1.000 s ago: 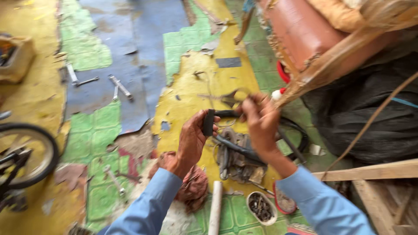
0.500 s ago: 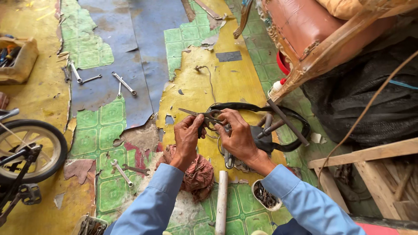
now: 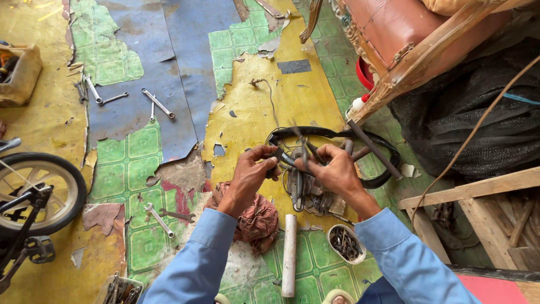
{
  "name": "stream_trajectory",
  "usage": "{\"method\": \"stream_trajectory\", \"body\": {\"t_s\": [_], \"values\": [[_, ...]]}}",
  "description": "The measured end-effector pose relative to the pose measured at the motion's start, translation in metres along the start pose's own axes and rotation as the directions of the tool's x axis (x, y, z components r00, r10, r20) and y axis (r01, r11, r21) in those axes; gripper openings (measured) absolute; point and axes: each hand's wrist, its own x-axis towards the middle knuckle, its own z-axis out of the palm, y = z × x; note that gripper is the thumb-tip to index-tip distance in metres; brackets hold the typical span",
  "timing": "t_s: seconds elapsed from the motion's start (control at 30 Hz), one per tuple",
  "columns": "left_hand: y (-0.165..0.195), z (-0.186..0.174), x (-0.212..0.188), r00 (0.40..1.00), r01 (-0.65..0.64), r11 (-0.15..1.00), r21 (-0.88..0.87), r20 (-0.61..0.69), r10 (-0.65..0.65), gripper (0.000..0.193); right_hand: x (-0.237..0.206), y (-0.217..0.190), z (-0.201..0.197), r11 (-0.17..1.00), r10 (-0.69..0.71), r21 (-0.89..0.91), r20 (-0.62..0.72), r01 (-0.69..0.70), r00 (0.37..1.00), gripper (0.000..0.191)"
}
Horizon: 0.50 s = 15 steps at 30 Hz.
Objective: The person sits on the floor of a repair shop working on a bicycle drum brake assembly. They file a metal brake part, cut and trim components with scissors, fit brake shoes onto the assembly, and tap parts into place with a metal rod, placing removed hardware in a bowl.
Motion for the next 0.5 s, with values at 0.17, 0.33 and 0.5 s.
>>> {"method": "stream_trajectory", "body": {"t_s": [0.17,0.33,0.5], "values": [[0.011,0.011,-0.009,0.996,0.085,0.996,0.014,-0.019,-0.085,0.029,0.0,0.005,0.008,0.793,-0.149,0.606,0.077,0.072,0.986,0.018],[0.014,0.026,-0.019,0.995,0.09,0.996,0.006,0.034,-0.091,0.022,0.005,0.018,0.018,0.759,-0.205,0.637,0.038,0.135,0.978,0.018],[0.008,0.027,-0.018,0.995,0.098,0.993,-0.061,0.04,-0.096,0.025,0.011,0.031,0.021,0.706,-0.205,0.684,-0.054,0.185,0.977,0.017]]}}
